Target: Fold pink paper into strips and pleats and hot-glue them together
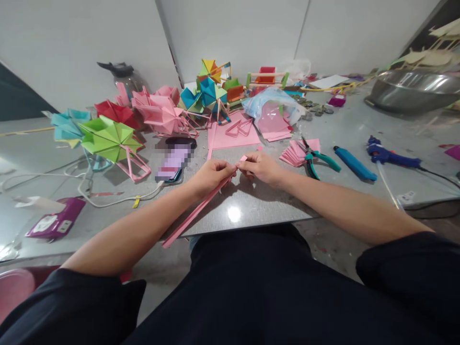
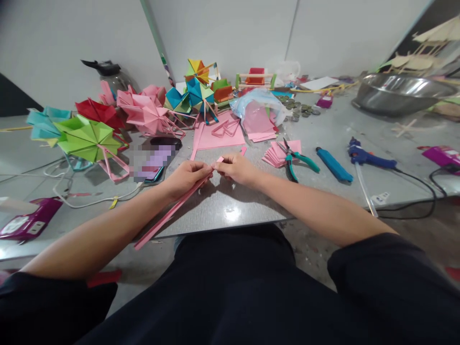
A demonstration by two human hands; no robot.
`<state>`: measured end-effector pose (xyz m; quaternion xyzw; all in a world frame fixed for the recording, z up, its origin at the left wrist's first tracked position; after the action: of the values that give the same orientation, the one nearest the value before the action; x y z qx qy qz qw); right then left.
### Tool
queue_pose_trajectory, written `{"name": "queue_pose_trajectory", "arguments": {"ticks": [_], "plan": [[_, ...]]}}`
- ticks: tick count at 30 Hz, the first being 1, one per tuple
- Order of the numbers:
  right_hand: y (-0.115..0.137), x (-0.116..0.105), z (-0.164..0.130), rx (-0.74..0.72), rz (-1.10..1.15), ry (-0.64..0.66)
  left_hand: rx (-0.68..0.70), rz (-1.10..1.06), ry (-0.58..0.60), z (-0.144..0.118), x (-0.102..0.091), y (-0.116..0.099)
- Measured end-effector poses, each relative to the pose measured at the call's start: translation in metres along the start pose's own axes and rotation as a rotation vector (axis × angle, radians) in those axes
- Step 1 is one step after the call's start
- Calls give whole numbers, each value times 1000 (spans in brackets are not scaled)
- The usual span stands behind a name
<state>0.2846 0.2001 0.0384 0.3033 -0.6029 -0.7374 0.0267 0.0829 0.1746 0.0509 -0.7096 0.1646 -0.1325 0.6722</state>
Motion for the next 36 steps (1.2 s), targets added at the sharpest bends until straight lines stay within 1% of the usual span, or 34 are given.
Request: {"name": "queue_pose_trajectory", "arguments": {"ticks": [5, 7, 9, 14, 18, 23, 26, 29, 32, 36], "plan": [[4, -6, -2, -22, 38, 11, 36, -58, 123, 1, -6, 2], [5, -8, -2, -42, 54, 6, 24, -104, 168, 1, -7, 1], [6, -10, -2, -59, 60, -5, 11, -124, 188, 1, -8, 0], [4, -8, -1, -73, 43, -14, -2, -82, 142, 0, -7, 1], [1, -4, 1, -54, 58, -22, -11, -52, 106, 1, -5, 4], [-1, -1, 2, -31, 13, -45, -39, -14, 33, -1, -1, 2], [-2, 1, 4, 8, 12, -45, -52, 26, 22, -2, 0, 2], [-4, 2, 5, 40, 21, -62, -41, 26, 22, -1, 0, 6], [-4, 3, 5, 29, 17, -62, -28, -4, -3, 1, 0, 10], [-5, 4, 5, 19, 7, -47, 36, 46, 6, 0, 2, 9]]}}
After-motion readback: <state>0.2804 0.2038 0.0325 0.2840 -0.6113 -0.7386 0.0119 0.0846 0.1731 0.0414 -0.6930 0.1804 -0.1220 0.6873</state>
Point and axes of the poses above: each hand's wrist, its own z-axis towards the middle knuckle, its own x-axis out of the palm, y = z × x, the point moved 1 cm from there along z, towards the middle knuckle, and after that the axes turned 11 degrees about -z, right-handed, at the moved point
